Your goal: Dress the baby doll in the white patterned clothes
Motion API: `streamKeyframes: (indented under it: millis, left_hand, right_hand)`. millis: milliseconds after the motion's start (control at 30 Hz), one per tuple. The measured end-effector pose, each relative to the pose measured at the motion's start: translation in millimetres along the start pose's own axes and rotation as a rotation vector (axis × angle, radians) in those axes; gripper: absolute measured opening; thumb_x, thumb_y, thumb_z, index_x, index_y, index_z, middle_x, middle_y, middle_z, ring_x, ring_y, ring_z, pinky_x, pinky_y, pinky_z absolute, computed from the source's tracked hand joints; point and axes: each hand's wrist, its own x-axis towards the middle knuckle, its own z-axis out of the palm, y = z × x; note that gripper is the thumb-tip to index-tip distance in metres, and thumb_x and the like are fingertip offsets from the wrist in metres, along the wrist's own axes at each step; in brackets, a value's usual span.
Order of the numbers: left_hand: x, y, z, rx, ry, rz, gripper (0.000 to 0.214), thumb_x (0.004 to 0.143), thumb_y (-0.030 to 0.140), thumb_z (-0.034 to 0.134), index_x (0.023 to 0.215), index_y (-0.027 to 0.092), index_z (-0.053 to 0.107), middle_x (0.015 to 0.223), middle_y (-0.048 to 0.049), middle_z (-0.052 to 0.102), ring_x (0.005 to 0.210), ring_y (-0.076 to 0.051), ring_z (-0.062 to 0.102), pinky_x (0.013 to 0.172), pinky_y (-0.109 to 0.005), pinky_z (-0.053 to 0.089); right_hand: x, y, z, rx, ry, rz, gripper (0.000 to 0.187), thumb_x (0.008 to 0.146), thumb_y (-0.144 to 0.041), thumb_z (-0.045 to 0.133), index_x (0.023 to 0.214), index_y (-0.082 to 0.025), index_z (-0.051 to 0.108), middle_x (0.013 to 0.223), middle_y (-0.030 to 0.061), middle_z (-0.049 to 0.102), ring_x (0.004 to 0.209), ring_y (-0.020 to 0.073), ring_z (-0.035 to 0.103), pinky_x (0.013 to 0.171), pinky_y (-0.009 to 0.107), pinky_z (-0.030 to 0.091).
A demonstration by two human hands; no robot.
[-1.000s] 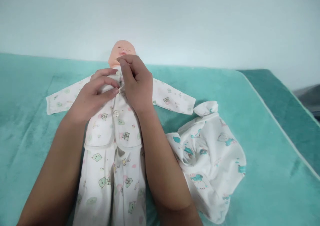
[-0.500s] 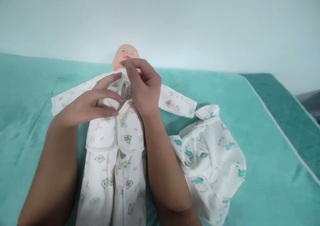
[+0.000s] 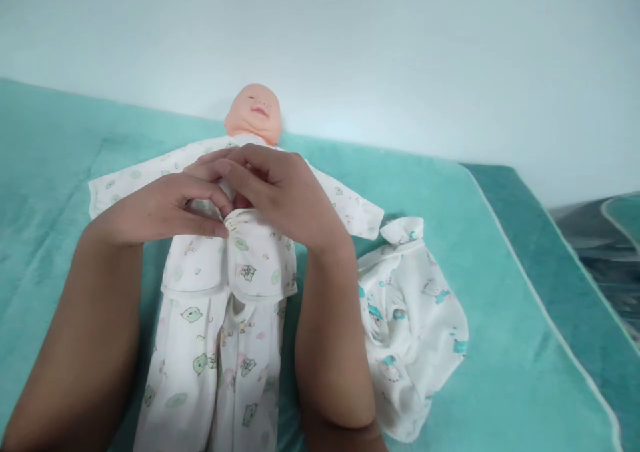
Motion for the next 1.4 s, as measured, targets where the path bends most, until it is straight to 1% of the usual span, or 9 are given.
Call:
streamKeyframes:
  millis: [200,467,667,800,900,1033,1100,1267,1400]
  left_hand:
    - [1.7,-3.5,1.4,-0.246,0.210,-0.125,0.019,0.081,0.044,0.079,0.076,0.028,0.071,0.098,-0.0040,0.067,0.126,-0.033,0.060,0.110,-0.049,0.052]
    - [1.4,1.4,3.2,-0.128,-0.028,-0.008,0.025,0.075,0.044,0.084,0.069,0.025,0.070,0.108,-0.0043,0.069,0.120,-0.032,0.063,0.105,-0.046,0.054]
    - [2.5,0.2,4.0,-0.141,0.105,-0.067,0.027,0.074,0.044,0.085,0.066,0.024,0.069,0.100,-0.0039,0.072,0.119,-0.033,0.065,0.102,-0.048,0.056]
    - [-1.5,-7.1,1.5,-0.379,0.154,-0.073,0.027,0.081,0.043,0.080,0.070,0.023,0.064,0.113,-0.0045,0.074,0.121,-0.032,0.066,0.099,-0.047,0.058]
    - [0.8,-8.9,3.9,-0.514,0.376,-0.096,0.028,0.090,0.034,0.066,0.068,0.021,0.054,0.126,-0.0038,0.072,0.120,-0.027,0.069,0.095,-0.044,0.058]
    - [6.0,-6.5,4.0,-0.068,0.797,-0.429,0.026,0.080,0.020,0.065,0.067,0.021,0.043,0.103,-0.0041,0.073,0.103,-0.025,0.069,0.090,-0.043,0.055]
    - [2.9,-5.4,-2.7,0.239,0.758,-0.572,0.019,0.075,0.017,0.066,0.072,0.023,0.048,0.084,-0.0034,0.067,0.093,-0.027,0.067,0.088,-0.046,0.054]
    - [-24.5,-5.7,-33.4,0.641,0.368,-0.887,0.016,0.075,0.014,0.064,0.085,0.025,0.059,0.073,-0.0043,0.057,0.085,-0.032,0.063,0.084,-0.054,0.051]
    - [-33.2,-8.3,-38.6,0.675,0.541,-0.791,0.022,0.085,0.015,0.055,0.103,0.026,0.065,0.110,-0.0082,0.067,0.101,-0.033,0.064,0.093,-0.056,0.051]
  right_hand:
    - [-5.4,-7.7,-0.4,-0.018,-0.106,0.023,0.008,0.095,-0.029,0.064,0.091,-0.024,0.069,0.076,-0.0018,0.068,0.072,0.0145,0.063,0.061,0.027,0.047]
    - [-3.3,-12.0,9.1,-0.018,-0.041,0.020,0.014,0.099,-0.025,0.061,0.085,-0.024,0.066,0.074,-0.0023,0.068,0.067,0.0136,0.062,0.059,0.028,0.046]
    - [-9.0,-19.2,5.1,-0.019,-0.036,-0.008,0.014,0.099,-0.030,0.065,0.087,-0.022,0.067,0.066,-0.0034,0.061,0.057,0.0107,0.051,0.051,0.028,0.037]
    - [-11.5,-20.3,-2.5,-0.072,-0.104,0.030,0.018,0.099,-0.036,0.063,0.088,-0.023,0.069,0.057,-0.0058,0.050,0.049,0.0095,0.043,0.046,0.027,0.031]
    - [-6.4,-11.0,-4.4,-0.260,0.014,0.083,0.015,0.097,-0.034,0.061,0.088,-0.023,0.067,0.065,-0.0036,0.055,0.057,0.0117,0.049,0.054,0.028,0.036]
    - [2.0,4.1,-2.1,-0.488,0.223,0.227,0.016,0.091,-0.038,0.067,0.095,-0.024,0.062,0.080,-0.0003,0.061,0.068,0.0156,0.054,0.064,0.031,0.042]
    - [3.0,8.5,-2.4,-0.546,0.269,0.292,0.024,0.090,-0.044,0.067,0.099,-0.024,0.059,0.087,0.0017,0.063,0.072,0.0174,0.056,0.067,0.033,0.044]
    - [1.0,15.0,-10.0,-0.544,0.272,0.376,0.031,0.091,-0.052,0.063,0.104,-0.024,0.059,0.100,0.0066,0.067,0.078,0.0200,0.060,0.069,0.034,0.047]
    - [1.5,15.8,-11.5,-0.498,0.238,0.329,0.028,0.091,-0.041,0.063,0.114,-0.025,0.062,0.104,0.0066,0.068,0.081,0.0198,0.062,0.069,0.034,0.048]
